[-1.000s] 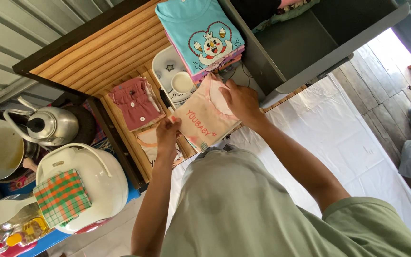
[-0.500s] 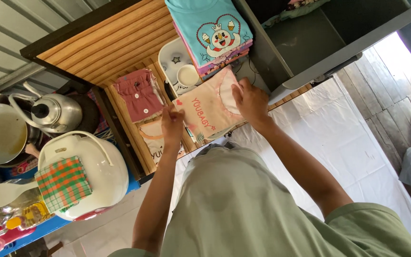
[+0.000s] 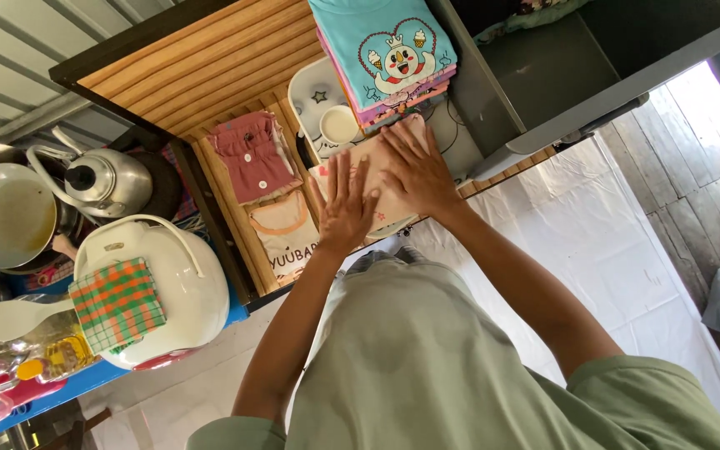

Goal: Organize folded clothes into a drawer and stack other clothes neatly.

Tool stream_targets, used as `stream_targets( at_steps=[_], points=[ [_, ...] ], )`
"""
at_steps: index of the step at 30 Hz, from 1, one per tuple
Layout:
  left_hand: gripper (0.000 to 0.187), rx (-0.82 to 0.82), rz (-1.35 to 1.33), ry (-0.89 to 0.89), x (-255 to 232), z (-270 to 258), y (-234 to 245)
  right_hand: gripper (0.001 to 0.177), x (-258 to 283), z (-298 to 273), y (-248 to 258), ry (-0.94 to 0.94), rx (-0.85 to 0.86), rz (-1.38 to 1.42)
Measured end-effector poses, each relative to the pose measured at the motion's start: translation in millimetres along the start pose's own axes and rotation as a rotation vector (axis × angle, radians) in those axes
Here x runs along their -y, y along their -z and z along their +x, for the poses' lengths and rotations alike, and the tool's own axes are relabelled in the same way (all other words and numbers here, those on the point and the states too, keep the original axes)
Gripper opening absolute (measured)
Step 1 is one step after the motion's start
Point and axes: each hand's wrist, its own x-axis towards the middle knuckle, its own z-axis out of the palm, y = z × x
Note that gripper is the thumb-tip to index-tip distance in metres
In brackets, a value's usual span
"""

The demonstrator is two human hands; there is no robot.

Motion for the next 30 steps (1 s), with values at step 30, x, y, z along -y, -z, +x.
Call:
stream_targets(
  at_steps=[30],
  points=[
    [0.045,0.265,-2.098,0.817,130,-83,-42,0.077,11,-19,-30,-0.703,0.039,0.477]
  ],
)
